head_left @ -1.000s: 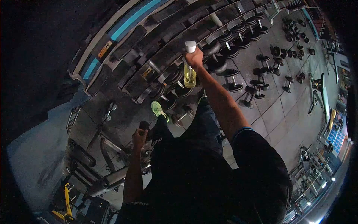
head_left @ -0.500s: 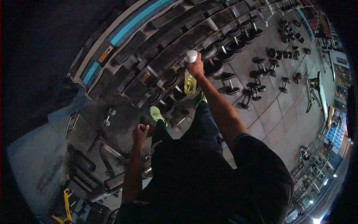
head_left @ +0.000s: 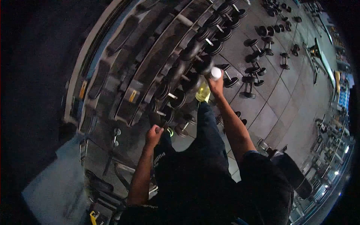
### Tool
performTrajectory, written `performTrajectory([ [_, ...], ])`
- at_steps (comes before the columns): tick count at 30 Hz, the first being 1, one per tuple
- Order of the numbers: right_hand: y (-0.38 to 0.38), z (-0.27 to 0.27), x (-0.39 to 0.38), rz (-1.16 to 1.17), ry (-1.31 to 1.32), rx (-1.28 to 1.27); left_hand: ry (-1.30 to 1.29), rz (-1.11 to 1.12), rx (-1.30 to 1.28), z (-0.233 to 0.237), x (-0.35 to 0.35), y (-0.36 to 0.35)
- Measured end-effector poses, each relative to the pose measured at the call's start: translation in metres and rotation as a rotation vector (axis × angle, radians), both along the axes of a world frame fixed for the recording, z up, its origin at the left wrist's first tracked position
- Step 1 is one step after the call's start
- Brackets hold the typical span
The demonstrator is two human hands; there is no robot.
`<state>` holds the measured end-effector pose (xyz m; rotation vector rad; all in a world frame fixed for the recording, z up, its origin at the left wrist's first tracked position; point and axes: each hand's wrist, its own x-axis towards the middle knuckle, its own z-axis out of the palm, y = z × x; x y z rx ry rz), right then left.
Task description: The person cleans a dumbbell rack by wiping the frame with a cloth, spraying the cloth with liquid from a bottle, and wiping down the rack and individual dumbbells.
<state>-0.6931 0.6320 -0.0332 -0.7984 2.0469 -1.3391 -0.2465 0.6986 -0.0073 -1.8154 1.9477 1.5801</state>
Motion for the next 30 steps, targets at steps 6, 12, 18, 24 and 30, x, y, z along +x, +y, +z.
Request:
performTrajectory([
  [6, 0.118, -0.167, -0.095, -0.217, 0.176, 0.143, -0.094, -0.099, 0.103, -0.052, -0.040, 0.003],
  [12, 0.172, -0.287, -0.143, -0.527, 0.320, 0.349, -0.234, -0.151, 0.275, -0.148, -0.084, 0.003],
  [18, 0.184, -0.350, -0.164, -0.560, 0.341, 0.489, -0.206, -0.122, 0.235, -0.180, -0.103, 0.015],
  [24, 0.188, -0.411, -0.165, -0.322, 0.355, 0.501, -0.163, -0.129, 0.352, -0.198, -0.097, 0.020],
  [30, 0.179, -0.413, -0.185, -0.186, 0.267, 0.691, -0.202, -0.274, 0.419, -0.209, -0.101, -0.003],
])
